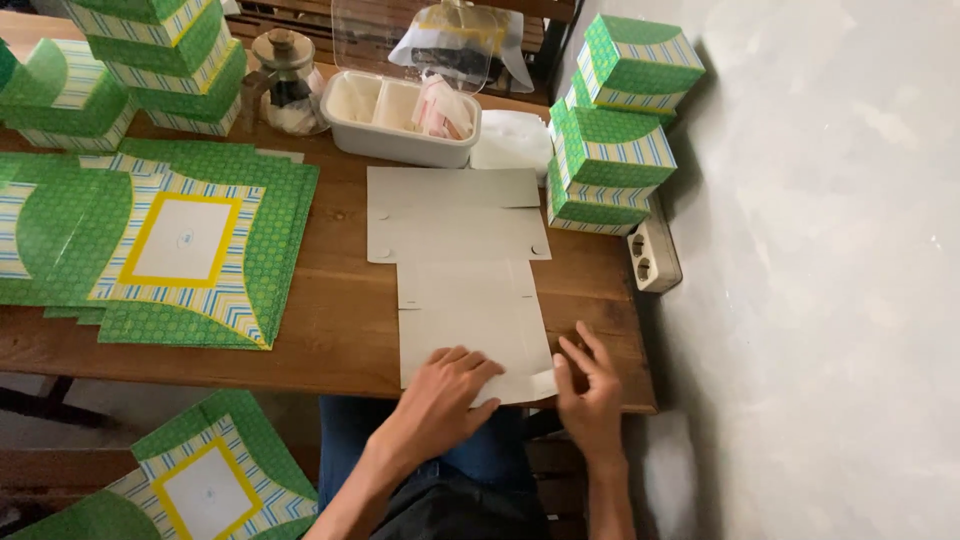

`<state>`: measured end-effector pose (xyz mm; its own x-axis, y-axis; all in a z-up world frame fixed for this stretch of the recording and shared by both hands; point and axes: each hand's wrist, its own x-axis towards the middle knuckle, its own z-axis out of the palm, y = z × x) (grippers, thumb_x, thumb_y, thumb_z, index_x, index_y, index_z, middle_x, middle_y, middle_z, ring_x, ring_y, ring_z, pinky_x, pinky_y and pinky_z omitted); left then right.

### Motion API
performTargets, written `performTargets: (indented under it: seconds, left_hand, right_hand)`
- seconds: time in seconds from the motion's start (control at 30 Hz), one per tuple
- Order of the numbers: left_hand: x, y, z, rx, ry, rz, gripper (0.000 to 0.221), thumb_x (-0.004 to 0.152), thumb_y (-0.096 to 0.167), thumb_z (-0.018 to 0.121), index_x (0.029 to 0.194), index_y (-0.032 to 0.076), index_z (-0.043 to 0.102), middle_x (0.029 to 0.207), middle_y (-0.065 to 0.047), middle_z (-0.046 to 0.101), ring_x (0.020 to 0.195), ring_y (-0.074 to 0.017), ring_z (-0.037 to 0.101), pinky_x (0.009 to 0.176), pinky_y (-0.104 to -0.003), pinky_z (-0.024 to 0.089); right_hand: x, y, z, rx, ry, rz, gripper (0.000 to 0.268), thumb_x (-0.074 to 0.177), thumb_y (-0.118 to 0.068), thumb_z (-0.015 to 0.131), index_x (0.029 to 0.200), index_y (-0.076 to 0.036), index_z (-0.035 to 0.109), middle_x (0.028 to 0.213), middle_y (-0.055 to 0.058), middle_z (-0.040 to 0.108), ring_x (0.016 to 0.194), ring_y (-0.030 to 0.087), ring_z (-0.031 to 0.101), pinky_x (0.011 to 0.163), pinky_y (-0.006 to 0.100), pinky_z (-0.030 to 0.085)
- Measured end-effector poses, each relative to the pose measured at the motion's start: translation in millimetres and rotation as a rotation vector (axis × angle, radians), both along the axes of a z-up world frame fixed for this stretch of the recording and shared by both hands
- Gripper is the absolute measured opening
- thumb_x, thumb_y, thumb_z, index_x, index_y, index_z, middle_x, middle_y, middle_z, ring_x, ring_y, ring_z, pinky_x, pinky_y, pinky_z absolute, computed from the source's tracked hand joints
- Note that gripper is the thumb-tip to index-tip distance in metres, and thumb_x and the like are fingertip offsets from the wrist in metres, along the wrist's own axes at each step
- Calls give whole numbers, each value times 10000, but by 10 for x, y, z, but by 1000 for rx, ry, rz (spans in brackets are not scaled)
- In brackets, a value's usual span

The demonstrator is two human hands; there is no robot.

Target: The person is assembling cardboard boxes by folding the pre-cut flaps and applying green adhesive strips to the edges.

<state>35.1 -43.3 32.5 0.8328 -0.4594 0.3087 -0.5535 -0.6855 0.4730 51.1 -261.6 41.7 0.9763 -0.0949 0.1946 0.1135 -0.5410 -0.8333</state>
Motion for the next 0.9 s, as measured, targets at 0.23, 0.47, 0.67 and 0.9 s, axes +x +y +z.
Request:
performTargets:
  seconds: [0.23, 0.47, 0.67, 0.9]
  left_hand:
    - [3, -128, -264, 7, -42, -126, 755, 851, 259, 808, 1492, 55, 463, 1593, -236, 348, 1473, -400, 328, 1233, -574, 173]
    - [-129, -186, -388, 269, -373, 103, 1049, 821, 628, 736, 1639, 146, 291, 1724, -159, 201, 1592, -319, 191, 1278, -540, 131]
    - [-122, -187, -387, 308, -404, 136, 1112, 812, 657, 731, 1647, 101, 249, 1721, -142, 222, 1597, -300, 193, 1291, -522, 132]
    - [-132, -203, -294, 196, -203, 78, 1254, 814, 577, 852, 1695, 138, 76, 1734, -179, 134, 1592, -337, 157, 1244, -535, 121]
  right_hand:
    - [19, 39, -229, -150, -181, 61, 401, 979, -255, 623, 1253, 21, 718, 1499, 197, 561, 1449, 333, 486, 1154, 487, 442]
    - [28, 66, -210, -164, -249, 55, 323, 973, -265, 633, 1181, -68, 781, 1364, 93, 690, 1399, 288, 550, 1146, 484, 453]
    - [7, 63, -122, -95, -258, 157, 319, 967, -263, 625, 1228, -142, 761, 1365, 80, 697, 1411, 294, 545, 1179, 495, 410]
    - [-56, 23, -66, -212, -134, 350, 495, 1071, -402, 373, 1344, -180, 722, 1521, 59, 577, 1514, 315, 391, 1221, 594, 254]
